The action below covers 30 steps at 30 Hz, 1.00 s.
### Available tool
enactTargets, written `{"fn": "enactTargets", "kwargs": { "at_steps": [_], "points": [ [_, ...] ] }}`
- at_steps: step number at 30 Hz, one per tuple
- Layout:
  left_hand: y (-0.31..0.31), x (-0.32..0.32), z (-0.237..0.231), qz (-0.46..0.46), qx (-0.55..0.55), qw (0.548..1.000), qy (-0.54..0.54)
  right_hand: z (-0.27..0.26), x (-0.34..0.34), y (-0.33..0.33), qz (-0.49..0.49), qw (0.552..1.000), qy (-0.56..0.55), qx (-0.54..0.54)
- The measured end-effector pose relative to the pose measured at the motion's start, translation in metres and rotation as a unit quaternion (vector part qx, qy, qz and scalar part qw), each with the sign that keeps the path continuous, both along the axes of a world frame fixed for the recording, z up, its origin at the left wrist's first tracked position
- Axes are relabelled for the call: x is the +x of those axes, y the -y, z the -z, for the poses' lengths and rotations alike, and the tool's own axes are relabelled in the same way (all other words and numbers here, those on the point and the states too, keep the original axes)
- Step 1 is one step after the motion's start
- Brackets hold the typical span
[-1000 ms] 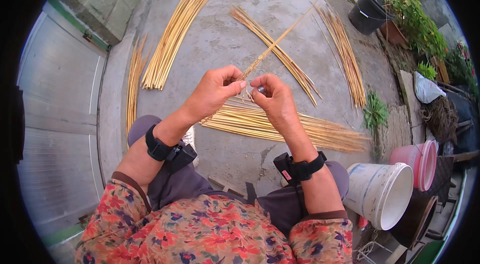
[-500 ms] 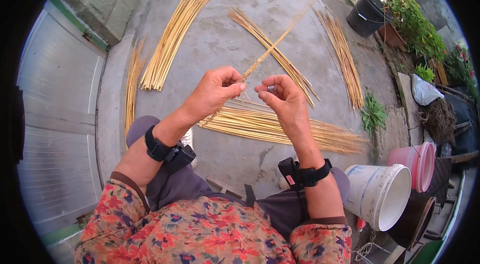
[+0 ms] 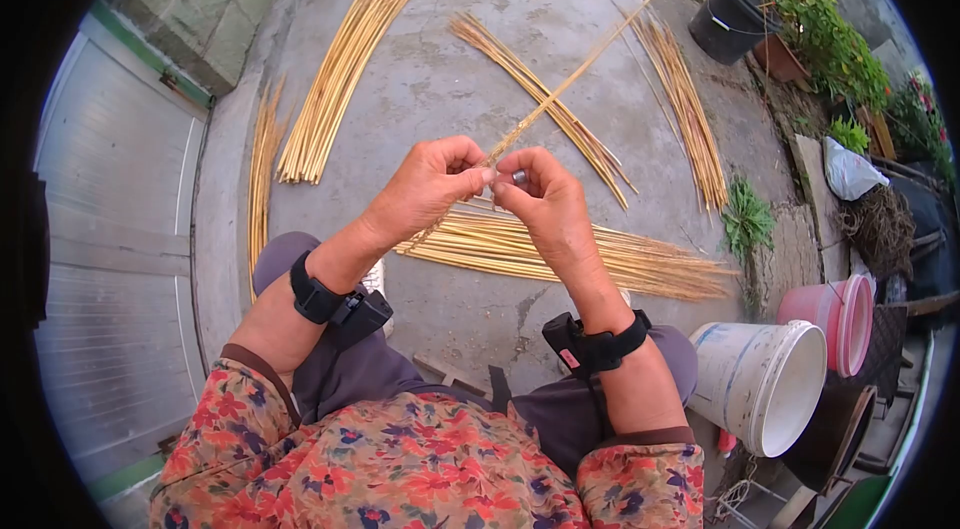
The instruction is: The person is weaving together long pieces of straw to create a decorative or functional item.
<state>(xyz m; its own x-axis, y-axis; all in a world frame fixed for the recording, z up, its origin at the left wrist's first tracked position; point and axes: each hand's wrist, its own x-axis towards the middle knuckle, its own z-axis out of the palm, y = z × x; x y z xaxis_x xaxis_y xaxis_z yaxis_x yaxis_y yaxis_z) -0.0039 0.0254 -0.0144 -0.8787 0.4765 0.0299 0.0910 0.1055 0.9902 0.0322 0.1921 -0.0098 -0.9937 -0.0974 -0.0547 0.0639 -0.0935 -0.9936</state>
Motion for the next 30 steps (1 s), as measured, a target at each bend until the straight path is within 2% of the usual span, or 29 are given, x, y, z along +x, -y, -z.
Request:
{"fn": "enactTargets", "kwargs": {
  "at_steps": [5, 17, 20, 25, 30],
  "points": [
    [0.003, 0.0, -0.002, -0.01, -0.005, 1.0, 0.022, 0.0, -0.001, -0.003, -0.013, 0.997, 0.061, -0.052],
    [0.006, 0.001, -0.01, -0.008, 0.028, 0.999, 0.022, -0.003, 0.0, 0.0, -0.052, 0.99, 0.086, -0.103],
    [0.006, 0.0, -0.007, 0.002, 0.035, 0.999, 0.02, -0.002, 0.0, 0.002, -0.046, 0.996, 0.064, -0.045],
    [0.005, -0.001, -0.003, 0.017, 0.023, 1.0, 0.011, 0.0, -0.001, 0.001, -0.05, 0.996, 0.055, -0.042],
    [0.005, 0.0, -0.002, -0.015, 0.003, 1.0, 0.014, -0.001, 0.0, -0.001, -0.042, 0.996, 0.076, -0.031]
  ]
}}
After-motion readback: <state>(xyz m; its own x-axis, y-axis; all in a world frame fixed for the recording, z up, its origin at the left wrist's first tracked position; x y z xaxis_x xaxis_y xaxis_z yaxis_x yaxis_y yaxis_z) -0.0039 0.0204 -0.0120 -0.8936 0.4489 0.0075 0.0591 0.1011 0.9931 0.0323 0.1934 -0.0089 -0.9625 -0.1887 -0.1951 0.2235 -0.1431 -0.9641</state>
